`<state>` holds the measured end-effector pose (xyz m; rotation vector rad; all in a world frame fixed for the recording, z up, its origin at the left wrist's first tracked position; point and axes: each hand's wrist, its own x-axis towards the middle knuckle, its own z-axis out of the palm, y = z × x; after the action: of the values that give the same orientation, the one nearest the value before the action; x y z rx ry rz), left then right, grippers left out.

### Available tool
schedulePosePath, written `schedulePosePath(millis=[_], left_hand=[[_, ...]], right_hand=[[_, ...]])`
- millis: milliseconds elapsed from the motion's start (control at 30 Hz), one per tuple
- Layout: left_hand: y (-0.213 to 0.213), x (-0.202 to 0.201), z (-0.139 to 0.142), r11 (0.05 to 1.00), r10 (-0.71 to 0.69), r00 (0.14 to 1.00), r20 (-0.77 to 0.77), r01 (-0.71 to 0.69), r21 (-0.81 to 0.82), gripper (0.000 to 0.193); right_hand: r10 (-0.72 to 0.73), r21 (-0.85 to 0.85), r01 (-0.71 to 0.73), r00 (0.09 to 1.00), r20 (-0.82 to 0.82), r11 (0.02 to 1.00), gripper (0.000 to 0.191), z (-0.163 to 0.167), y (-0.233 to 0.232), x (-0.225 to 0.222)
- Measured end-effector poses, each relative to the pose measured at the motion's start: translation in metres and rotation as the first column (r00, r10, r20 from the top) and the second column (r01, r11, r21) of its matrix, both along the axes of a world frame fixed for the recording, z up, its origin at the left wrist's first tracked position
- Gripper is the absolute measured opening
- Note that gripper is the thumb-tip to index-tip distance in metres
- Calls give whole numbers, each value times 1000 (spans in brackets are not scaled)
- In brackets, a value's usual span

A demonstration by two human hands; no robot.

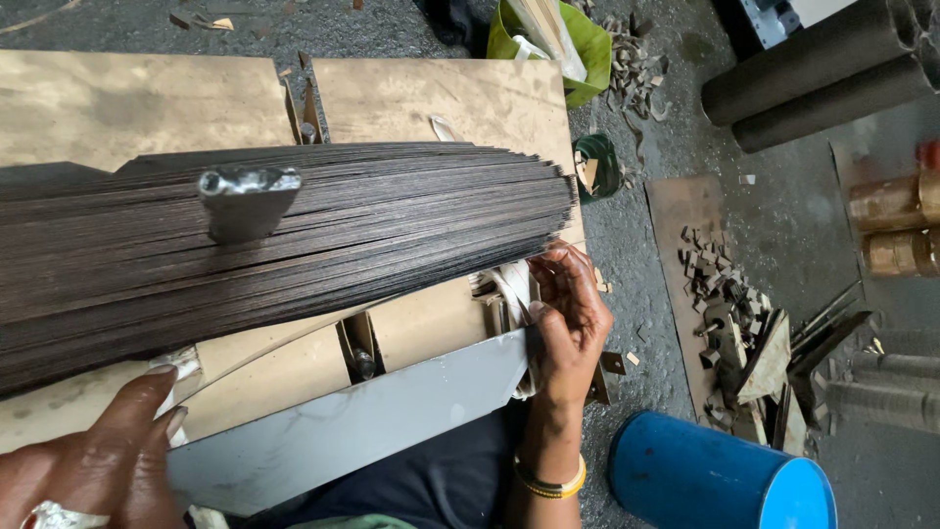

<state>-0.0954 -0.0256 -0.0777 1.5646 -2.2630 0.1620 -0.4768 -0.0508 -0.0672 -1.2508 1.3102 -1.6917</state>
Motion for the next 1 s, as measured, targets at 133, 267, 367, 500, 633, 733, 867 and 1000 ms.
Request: schedulePosePath(millis=[133, 267, 367, 500, 633, 733, 867, 1000], left_hand=[[2, -4, 5, 1000, -7, 1000, 9, 7, -2, 38], [6, -8, 8, 1000, -18, 1000, 24, 18, -13, 38], [7, -12, 9, 1000, -21, 999, 31, 22, -16, 39], [8, -15, 14, 999, -36, 998, 42, 37, -22, 39], [12, -18, 19, 997, -54, 996, 68, 58, -48, 40], [13, -24, 20, 990, -55, 992, 110, 69, -126, 42], [1, -26, 27, 963, -147, 981, 130, 172, -207, 45], [-7, -27, 54, 994, -100, 992, 76, 103, -34, 43]], right_hand=[[1, 24, -1, 1000, -20, 1000, 55, 2, 1, 0], [-43, 57, 46, 998, -45, 997, 52, 4, 2, 2], [-50, 37, 51, 998, -34, 998, 52, 5, 3, 5], [-59, 34, 61, 997, -41, 998, 53, 6, 4, 7], [-63, 47, 65, 997, -46, 997, 53, 6, 5, 6], [-53, 28, 53, 998, -32, 998, 56, 5, 5, 4], [-51, 23, 52, 998, -44, 998, 55, 9, 2, 8], [-136, 107, 158, 973, -185, 982, 41, 30, 2, 17]])
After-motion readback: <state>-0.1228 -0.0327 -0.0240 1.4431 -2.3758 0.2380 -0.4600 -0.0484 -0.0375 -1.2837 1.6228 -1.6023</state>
